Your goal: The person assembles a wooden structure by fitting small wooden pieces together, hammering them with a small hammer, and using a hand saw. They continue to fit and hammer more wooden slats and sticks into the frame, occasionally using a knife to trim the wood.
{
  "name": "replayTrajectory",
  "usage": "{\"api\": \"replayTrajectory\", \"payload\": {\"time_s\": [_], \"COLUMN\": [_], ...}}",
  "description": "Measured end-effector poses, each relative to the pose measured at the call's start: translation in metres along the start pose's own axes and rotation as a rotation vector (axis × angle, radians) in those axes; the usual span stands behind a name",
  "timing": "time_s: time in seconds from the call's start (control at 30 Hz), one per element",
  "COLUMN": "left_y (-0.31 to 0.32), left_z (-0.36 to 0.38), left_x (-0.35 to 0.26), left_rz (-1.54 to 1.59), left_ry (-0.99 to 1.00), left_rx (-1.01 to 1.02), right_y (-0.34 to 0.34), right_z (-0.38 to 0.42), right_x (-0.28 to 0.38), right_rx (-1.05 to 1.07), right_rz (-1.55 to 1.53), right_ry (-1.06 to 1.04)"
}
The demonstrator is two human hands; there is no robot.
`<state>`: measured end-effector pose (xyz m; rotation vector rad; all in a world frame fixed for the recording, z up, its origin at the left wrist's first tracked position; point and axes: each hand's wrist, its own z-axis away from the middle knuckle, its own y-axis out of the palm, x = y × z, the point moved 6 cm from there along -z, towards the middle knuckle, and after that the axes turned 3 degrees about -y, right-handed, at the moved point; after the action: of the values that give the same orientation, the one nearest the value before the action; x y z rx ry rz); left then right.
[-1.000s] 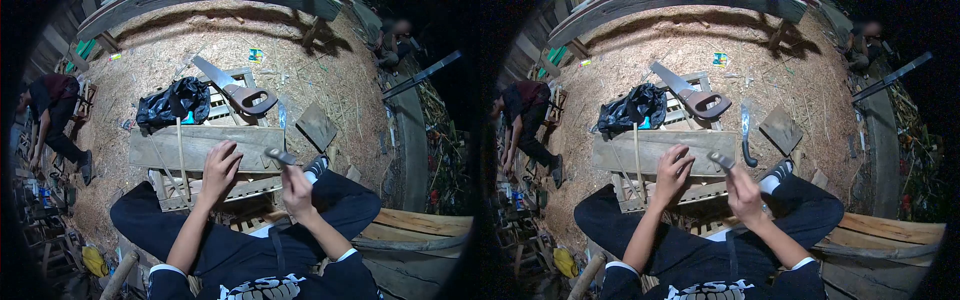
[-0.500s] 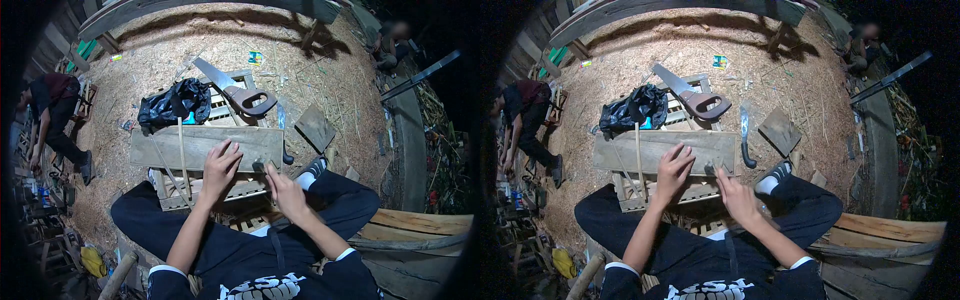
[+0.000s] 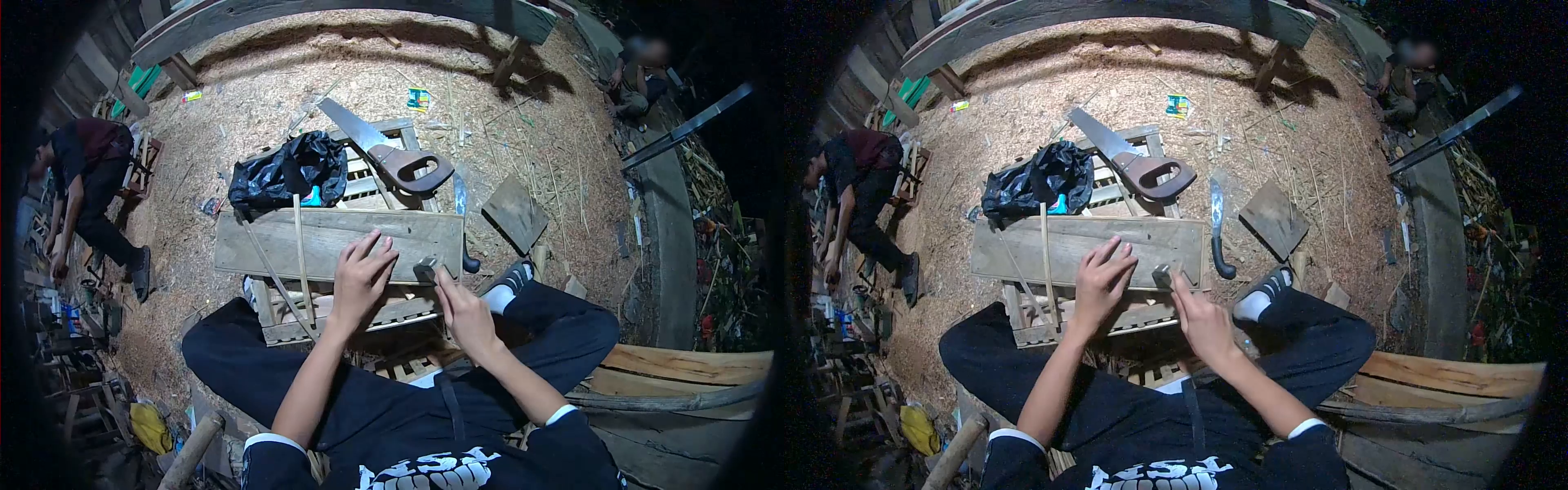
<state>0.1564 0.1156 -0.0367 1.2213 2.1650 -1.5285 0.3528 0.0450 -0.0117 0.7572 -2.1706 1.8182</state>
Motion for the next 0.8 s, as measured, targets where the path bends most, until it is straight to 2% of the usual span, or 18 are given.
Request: {"api": "replayTrajectory", "payload": {"time_s": [0.2, 0.3, 0.37, 0.4, 0.47, 0.53, 0.63, 0.73, 0.8], "left_y": [-0.001, 0.000, 0.000, 0.000, 0.001, -0.001, 0.000, -0.001, 0.000], "left_z": [0.000, 0.001, 0.001, 0.000, 0.002, -0.003, 0.002, 0.001, 0.002], "left_x": [0.000, 0.002, 0.002, 0.001, 0.001, 0.001, 0.001, 0.001, 0.003], "left_rz": [0.005, 0.010, 0.002, -0.004, -0.006, -0.012, 0.008, -0.009, 0.006], "left_ry": [-0.018, -0.019, -0.024, -0.022, -0.021, -0.013, -0.012, -0.026, -0.016], "left_rx": [-0.018, 0.011, 0.016, 0.018, 0.012, 0.002, 0.033, 0.014, 0.027], "right_y": [-0.012, -0.023, -0.039, -0.034, 0.003, -0.003, -0.013, -0.025, -0.043], "right_z": [-0.004, -0.009, -0.013, -0.008, 0.006, -0.002, -0.005, -0.014, -0.016], "right_x": [0.000, 0.008, 0.015, 0.011, -0.005, -0.001, 0.003, 0.013, 0.019], "right_rx": [0.127, 0.077, -0.151, -0.151, 0.119, 0.072, 0.154, 0.083, -0.104], "right_rz": [0.068, 0.017, -0.136, -0.135, 0.057, 0.037, 0.057, 0.005, -0.088], "right_ry": [0.022, 0.025, -0.024, -0.021, -0.019, -0.039, 0.007, -0.038, -0.036]}}
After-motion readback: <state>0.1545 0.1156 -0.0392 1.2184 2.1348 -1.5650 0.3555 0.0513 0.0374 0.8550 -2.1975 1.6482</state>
